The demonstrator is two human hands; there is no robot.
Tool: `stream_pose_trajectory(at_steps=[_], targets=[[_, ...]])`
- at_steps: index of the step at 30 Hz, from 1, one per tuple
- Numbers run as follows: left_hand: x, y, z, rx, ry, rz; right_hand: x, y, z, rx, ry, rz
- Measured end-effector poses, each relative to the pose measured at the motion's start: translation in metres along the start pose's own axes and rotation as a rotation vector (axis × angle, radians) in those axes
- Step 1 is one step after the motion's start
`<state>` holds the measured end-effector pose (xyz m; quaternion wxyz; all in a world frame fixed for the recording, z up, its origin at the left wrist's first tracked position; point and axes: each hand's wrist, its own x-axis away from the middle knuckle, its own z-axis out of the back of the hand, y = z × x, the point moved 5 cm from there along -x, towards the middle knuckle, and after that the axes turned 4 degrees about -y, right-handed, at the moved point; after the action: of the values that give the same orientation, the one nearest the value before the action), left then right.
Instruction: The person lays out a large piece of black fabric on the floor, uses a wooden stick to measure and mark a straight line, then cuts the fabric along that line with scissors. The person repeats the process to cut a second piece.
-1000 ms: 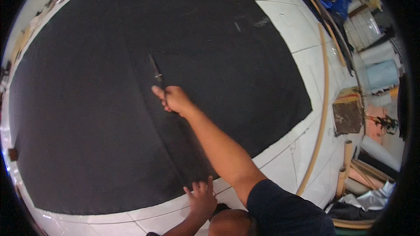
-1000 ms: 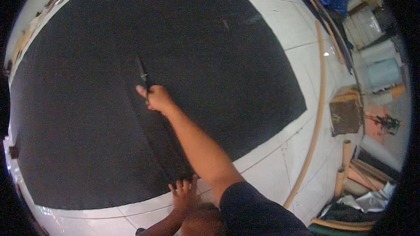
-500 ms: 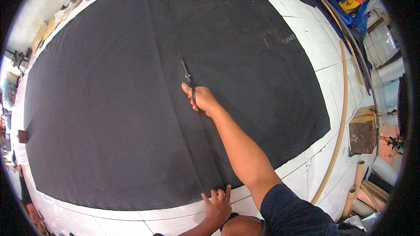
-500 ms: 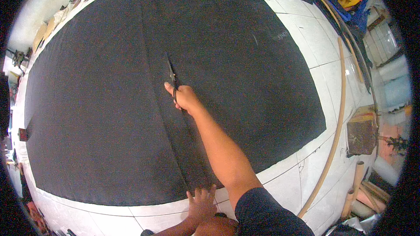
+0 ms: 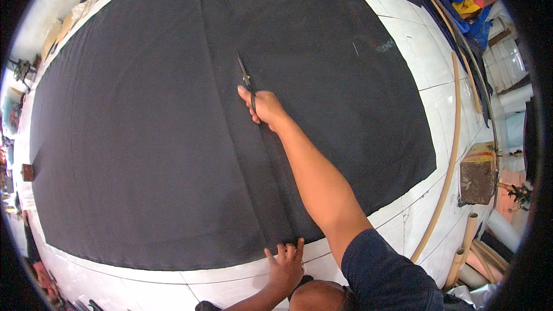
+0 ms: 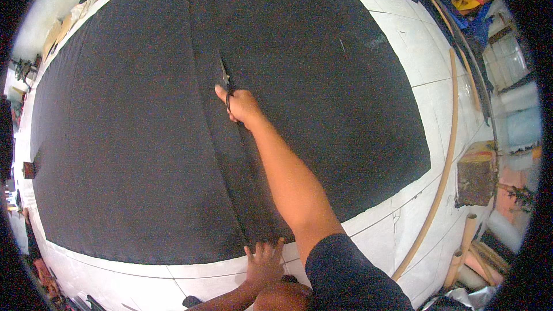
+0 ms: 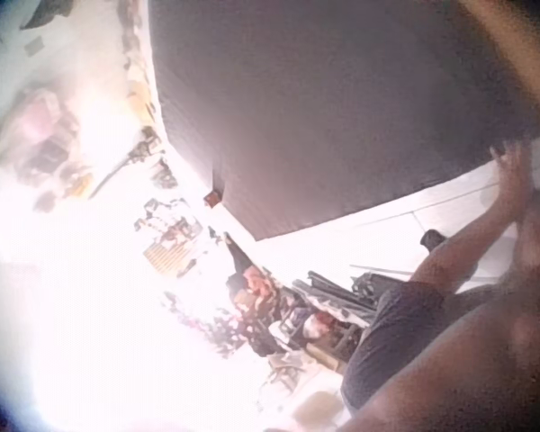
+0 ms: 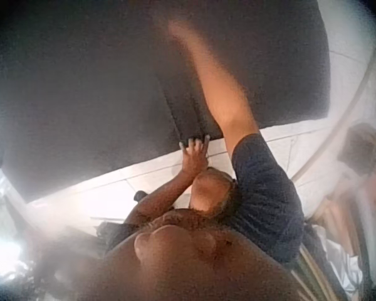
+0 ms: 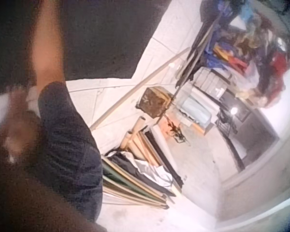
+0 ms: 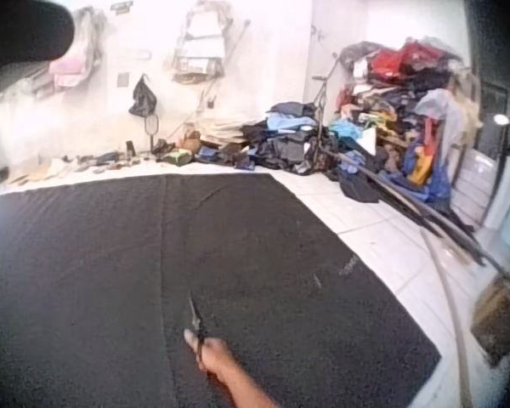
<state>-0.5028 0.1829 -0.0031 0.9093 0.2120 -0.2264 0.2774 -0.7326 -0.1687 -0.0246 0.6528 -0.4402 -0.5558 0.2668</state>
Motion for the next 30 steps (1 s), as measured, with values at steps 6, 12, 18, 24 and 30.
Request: stream_pose_trajectory(at_steps=[6, 12, 18, 24, 30], targets=[[-0.001, -0.001, 0.005, 0.014, 0.021, -0.01, -0.041, -0.028, 0.005, -0.029, 0.034, -0.002], [-0.011, -0.004, 0.015, 0.163, -0.081, 0.009, -0.057, -0.017, 0.007, 0.0, 0.05, 0.094], [-0.145, -0.132, 0.18, 0.319, 0.594, 0.207, -0.056, -0.004, 0.022, 0.039, 0.077, 0.089], [-0.236, -0.211, 0.2, 0.054, 0.651, 0.37, -0.05, -0.017, 0.004, -0.06, -0.018, 0.012], [-0.241, -0.208, 0.205, 0.124, 0.658, 0.342, -0.047, -0.016, 0.011, -0.02, 0.05, -0.058]])
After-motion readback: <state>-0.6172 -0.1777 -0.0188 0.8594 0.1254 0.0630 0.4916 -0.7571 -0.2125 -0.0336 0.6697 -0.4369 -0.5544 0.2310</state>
